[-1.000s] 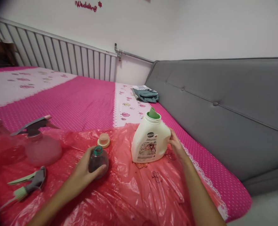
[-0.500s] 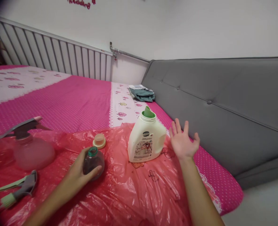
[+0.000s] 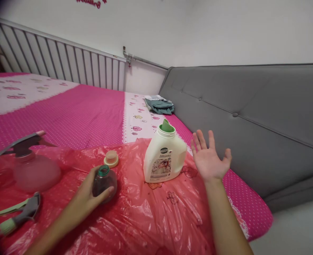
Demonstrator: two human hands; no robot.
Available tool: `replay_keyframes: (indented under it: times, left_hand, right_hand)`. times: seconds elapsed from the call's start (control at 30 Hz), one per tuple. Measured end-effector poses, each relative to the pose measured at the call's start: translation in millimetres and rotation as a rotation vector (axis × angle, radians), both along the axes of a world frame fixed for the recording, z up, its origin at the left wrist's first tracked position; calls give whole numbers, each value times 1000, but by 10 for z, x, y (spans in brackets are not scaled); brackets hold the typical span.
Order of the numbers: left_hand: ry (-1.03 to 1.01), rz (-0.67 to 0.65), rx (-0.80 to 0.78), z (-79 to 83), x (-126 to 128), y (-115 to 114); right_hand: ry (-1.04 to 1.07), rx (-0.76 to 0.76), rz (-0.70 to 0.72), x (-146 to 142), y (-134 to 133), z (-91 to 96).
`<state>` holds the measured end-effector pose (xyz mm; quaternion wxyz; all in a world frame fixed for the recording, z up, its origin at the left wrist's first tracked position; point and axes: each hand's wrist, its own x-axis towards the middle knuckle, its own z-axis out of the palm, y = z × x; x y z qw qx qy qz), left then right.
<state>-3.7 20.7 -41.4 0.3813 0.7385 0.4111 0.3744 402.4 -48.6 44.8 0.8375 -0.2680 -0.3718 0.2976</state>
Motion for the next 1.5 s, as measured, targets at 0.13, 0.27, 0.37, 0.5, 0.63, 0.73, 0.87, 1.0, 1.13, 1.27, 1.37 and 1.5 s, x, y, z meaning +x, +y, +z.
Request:
replay_keyframes:
  times: [0.13,0.27,0.37,0.5,0.63,0.73,0.87,1.0,1.13,1.27,1.37,1.5]
  left_hand:
    - [-11,4,-2,-4,1,-5]
    - [-18,-11,-14,-10,5,4]
    - [-20,-19,-20,-9,7,11]
    - [-14,-15,-22,-4,1,5]
    - [-6,-20,-30,9,-9,-1]
    - [-2,-18,-33,27,-10,2]
    - [-1,-5,-30,42,-3,11]
    - [-3,1,-33,53,6,11]
    - [-2,0,-38,65,10,1]
    - [-3,-11,-43,49,5,4]
    - [2,-11,-52,17,-2,16]
    - [4,-21,-63,-17,-17,26]
  right_hand:
    - [-20,-8,9,-72,-44,33]
    - [22,-29,-5,-125,-46,49]
    - [79,-58,-37,-158,-33,27]
    - [122,-102,-162,-235,-63,-79]
    - [128,-109,-198,-344,-137,-159]
    - [105,-56,-136,-427,-168,-150]
    - [98,28,-63,-505,-177,-125]
    - [93,50,-30,-517,-188,-114]
    - [89,60,-16,-511,-206,-68]
    - [93,54,-58,-503,-235,-17]
    - [67,60,-44,-503,-260,-4]
    - [27,82,-9,-520,-281,1]
